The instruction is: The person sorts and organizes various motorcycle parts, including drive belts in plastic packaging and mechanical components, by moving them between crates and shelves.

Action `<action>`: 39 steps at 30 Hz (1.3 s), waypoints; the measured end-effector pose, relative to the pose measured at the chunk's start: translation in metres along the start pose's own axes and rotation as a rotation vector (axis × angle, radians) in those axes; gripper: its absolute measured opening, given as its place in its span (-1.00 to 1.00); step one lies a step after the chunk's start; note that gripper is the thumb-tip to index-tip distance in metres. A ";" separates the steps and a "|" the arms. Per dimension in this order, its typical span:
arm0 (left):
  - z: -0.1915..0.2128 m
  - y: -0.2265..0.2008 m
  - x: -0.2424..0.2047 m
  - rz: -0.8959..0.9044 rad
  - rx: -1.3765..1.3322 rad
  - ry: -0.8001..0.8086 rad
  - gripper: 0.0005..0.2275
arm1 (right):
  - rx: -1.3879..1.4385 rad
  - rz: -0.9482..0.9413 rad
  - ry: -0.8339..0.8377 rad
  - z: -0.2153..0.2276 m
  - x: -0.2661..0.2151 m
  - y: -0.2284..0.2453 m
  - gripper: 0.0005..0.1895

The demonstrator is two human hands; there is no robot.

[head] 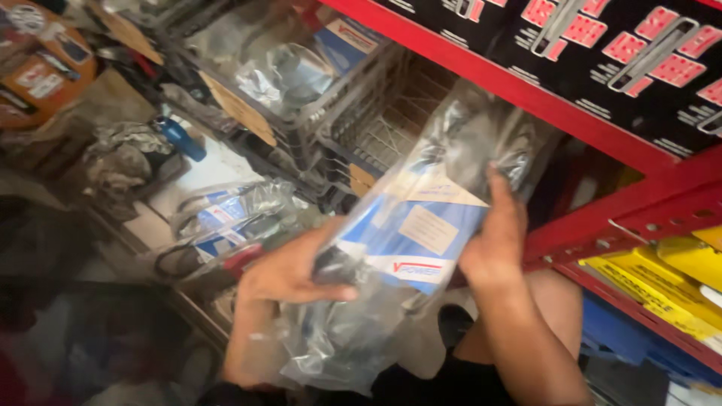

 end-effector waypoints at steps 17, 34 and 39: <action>0.055 0.004 0.175 0.194 0.201 -0.181 -0.65 | -0.335 0.245 0.369 -0.010 -0.018 -0.004 -0.37; 0.102 0.172 0.349 0.064 1.005 -0.256 -0.62 | -0.601 0.492 0.523 -0.002 -0.012 -0.016 -0.58; 0.104 0.231 0.362 0.272 1.100 -0.067 -0.62 | -0.676 0.586 0.527 -0.016 -0.027 -0.002 -0.65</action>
Point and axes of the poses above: each hand's wrist, its own x-axis towards the middle knuckle, its own z-axis out of the back of the hand, y = z × x, the point moved 7 cm from there along x, towards the middle knuckle, and after that the axes turned 9 degrees about -x, right-handed, at the moved point
